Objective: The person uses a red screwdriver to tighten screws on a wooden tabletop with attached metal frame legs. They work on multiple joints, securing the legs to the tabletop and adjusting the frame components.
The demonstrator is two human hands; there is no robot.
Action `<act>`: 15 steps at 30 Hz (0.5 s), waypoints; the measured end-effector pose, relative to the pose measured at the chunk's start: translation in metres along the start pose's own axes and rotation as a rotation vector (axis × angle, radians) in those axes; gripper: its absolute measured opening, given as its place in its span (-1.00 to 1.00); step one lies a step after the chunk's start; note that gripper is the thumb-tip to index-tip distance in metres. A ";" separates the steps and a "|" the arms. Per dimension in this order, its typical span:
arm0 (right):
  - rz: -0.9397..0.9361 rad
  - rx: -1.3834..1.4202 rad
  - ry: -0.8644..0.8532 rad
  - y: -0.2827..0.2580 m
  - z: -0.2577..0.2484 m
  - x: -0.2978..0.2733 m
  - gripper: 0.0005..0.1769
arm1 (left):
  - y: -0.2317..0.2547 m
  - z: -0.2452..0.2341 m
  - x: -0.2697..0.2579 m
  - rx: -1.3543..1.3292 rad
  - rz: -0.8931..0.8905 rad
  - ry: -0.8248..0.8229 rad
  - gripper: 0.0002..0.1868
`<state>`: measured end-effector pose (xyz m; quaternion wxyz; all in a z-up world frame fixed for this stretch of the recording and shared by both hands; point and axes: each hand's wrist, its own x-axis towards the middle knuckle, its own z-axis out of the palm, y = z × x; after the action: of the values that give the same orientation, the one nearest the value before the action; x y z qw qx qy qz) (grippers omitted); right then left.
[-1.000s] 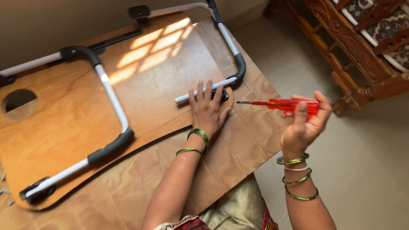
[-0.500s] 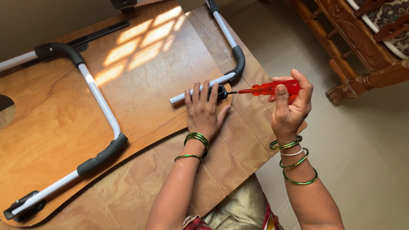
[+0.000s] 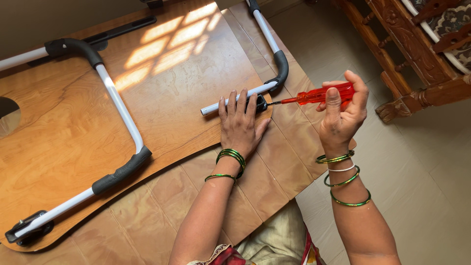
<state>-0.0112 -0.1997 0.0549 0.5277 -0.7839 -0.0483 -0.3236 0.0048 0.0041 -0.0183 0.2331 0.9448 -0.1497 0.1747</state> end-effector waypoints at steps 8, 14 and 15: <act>-0.055 -0.179 -0.136 -0.019 -0.004 0.022 -0.64 | 0.002 -0.006 0.003 -0.032 -0.002 0.023 -0.20; -0.042 -0.005 -0.167 -0.025 0.011 0.044 -0.72 | 0.006 -0.008 0.013 -0.068 -0.060 0.032 -0.34; 0.021 0.105 -0.135 -0.025 0.018 0.046 -0.66 | 0.005 -0.008 0.015 -0.085 -0.069 0.029 -0.37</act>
<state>0.0229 -0.1856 0.0961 0.5672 -0.7755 -0.0925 -0.2615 0.0147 0.0011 -0.0038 0.2810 0.9361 -0.1207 0.1736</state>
